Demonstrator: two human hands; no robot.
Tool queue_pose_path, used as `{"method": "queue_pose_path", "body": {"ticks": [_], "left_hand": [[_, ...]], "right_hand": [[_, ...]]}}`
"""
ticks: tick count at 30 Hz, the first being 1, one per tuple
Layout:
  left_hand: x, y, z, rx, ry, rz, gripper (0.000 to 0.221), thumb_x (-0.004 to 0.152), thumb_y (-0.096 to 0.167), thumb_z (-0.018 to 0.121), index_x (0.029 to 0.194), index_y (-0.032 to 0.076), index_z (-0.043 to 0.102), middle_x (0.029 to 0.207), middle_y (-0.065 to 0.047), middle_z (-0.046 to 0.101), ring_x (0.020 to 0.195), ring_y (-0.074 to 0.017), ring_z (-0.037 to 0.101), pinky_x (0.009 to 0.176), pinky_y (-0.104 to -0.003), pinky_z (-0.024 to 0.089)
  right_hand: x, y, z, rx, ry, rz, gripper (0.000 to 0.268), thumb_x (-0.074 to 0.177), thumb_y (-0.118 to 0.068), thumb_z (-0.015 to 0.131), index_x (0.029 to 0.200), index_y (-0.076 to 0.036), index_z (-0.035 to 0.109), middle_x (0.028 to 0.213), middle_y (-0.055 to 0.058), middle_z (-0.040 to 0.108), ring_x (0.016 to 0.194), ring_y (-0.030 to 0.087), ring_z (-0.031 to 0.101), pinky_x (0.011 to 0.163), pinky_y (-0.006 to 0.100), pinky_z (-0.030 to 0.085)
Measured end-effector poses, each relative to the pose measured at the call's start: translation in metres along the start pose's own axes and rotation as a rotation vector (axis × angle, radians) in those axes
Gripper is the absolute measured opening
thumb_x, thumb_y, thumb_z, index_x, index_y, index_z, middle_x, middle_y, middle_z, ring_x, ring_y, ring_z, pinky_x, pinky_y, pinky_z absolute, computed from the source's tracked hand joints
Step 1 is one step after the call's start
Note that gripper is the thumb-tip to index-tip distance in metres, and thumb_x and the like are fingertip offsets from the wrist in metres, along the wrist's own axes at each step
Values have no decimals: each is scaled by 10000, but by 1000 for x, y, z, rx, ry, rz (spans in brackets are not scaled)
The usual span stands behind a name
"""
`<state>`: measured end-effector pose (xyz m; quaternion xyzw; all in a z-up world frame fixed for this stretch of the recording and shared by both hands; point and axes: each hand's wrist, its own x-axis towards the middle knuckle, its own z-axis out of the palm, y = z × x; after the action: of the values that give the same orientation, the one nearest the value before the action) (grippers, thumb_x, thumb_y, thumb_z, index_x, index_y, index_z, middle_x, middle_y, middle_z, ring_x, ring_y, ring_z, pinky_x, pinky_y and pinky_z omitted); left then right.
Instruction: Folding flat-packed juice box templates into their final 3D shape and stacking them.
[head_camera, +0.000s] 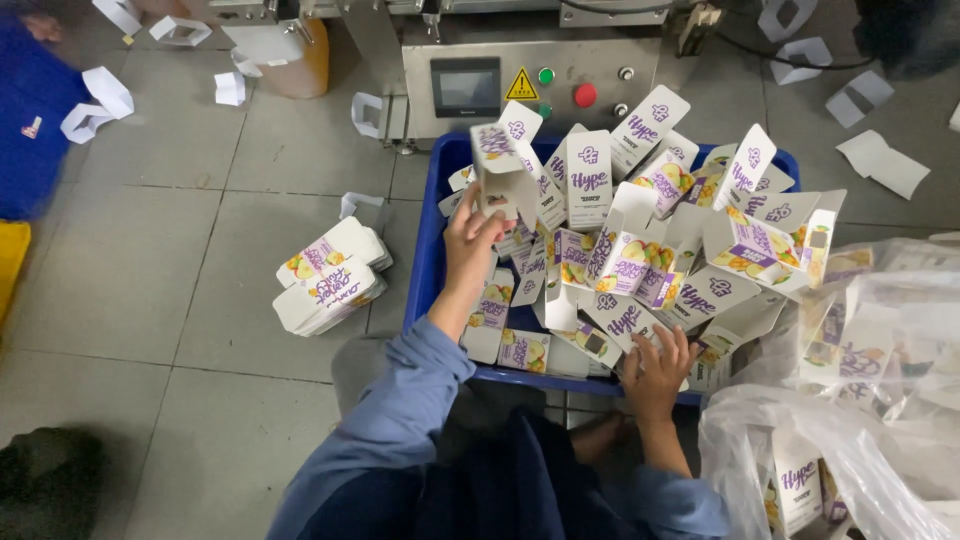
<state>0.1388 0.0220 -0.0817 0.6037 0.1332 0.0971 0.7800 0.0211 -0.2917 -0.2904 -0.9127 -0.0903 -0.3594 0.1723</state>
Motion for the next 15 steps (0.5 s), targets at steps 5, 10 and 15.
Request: {"method": "queue_pose_path", "body": {"ticks": [5,10,15], "left_hand": [[60,-57,26,490,-60,179,592,947,159,676,1497,104,466,1235,-239,627,1021,-337,720,818,-353,621],[82,-94,32,803,-184,184,582,937,177,635,1478,33,475,1264,-265,581,1061,-360,689,859,-447,609],[22,-29,40,576,-124,198,551,981,162,583,1468,-44,426,1426,-348,403,1242,-498,554,901,-521,599]], "right_hand": [[8,-6,-5,30,40,12,292,864,-33,691,1109,-188,724,1327,83,611,1416,406,489,1234,566,212],[8,-7,-6,42,32,10,305,879,-37,671,1132,-202,716,1350,77,597,1420,401,470,1230,570,197],[8,-6,-6,43,16,21,285,868,-46,699,1111,-194,725,1333,78,615,1421,403,480,1232,569,209]]}}
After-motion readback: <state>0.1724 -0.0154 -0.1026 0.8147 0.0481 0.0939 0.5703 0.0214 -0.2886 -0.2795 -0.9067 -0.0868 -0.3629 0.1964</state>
